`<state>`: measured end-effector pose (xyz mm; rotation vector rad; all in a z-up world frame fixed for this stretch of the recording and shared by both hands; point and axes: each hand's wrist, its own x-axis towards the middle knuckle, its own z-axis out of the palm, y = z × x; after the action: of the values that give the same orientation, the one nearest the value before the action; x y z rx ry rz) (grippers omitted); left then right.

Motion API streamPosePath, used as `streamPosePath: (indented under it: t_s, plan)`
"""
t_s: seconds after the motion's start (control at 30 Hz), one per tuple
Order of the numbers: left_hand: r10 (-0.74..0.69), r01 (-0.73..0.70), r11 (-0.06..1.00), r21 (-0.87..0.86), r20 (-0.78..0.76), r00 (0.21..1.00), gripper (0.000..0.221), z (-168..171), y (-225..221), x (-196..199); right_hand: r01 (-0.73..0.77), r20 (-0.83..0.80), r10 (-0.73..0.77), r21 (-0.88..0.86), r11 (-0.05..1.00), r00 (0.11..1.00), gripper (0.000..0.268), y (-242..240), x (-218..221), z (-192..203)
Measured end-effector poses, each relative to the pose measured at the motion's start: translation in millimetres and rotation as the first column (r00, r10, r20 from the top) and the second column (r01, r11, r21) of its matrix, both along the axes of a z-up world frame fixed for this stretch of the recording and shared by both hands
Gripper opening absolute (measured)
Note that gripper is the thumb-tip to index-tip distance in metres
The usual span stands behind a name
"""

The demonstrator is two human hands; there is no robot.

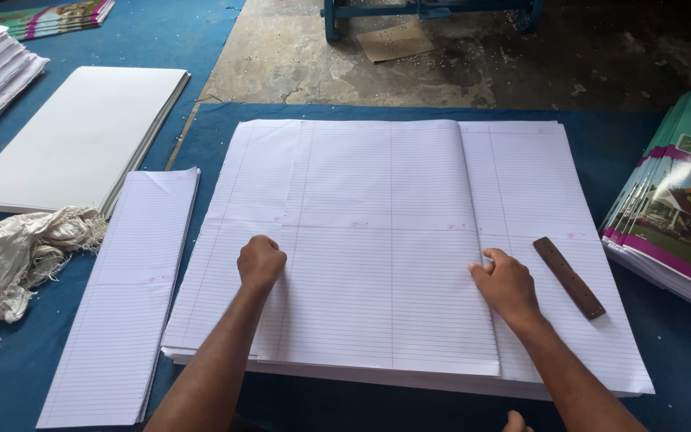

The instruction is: The person folds large lined paper sheets in half using a wooden block to press the crease. They repeat this process for multiple sheets, stacking the folded pieces to the side.

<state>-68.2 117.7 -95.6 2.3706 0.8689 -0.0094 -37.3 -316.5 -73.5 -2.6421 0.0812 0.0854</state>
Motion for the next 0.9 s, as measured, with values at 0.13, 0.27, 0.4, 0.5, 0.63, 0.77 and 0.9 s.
streamPosePath:
  t_s: [0.13,0.27,0.4,0.5,0.63,0.77,0.9]
  plan:
    - [-0.018,0.018,1.000,0.002,-0.021,1.000,0.020,-4.0,-5.5,7.8,0.136,-0.193,-0.089,0.241,0.961,0.977,0.055,-8.2,11.1,9.4]
    - [-0.069,0.069,0.996,-0.050,0.015,0.998,0.019,-9.6,-17.1,14.5,0.217,-0.307,-0.072,0.471,0.855,0.949,0.044,-24.3,16.0,30.1]
    - [-0.107,0.110,0.992,-0.058,0.056,0.993,0.016,-10.6,-40.3,20.3,0.237,-0.305,-0.057,0.594,0.768,0.951,0.044,-31.1,14.6,51.3]
    - [-0.108,0.114,0.990,-0.085,0.075,0.991,0.016,-6.7,-55.5,20.4,0.225,-0.271,-0.042,0.694,0.684,0.962,0.060,-27.9,10.6,64.2]
    - [-0.093,0.100,0.989,-0.106,0.071,0.993,0.018,-2.7,-68.6,19.6,0.187,-0.275,0.015,0.690,0.699,0.961,0.087,-17.7,5.0,75.3]
    - [-0.050,0.065,0.989,-0.129,0.117,0.992,0.022,-3.1,-69.9,16.4,0.119,-0.256,0.075,0.663,0.739,0.964,0.102,-5.0,-2.2,80.8]
    - [-0.035,0.051,0.991,-0.127,0.119,0.992,0.021,-4.6,-72.4,16.0,-0.010,-0.186,0.159,0.618,0.786,0.970,0.108,12.8,-8.0,79.6]
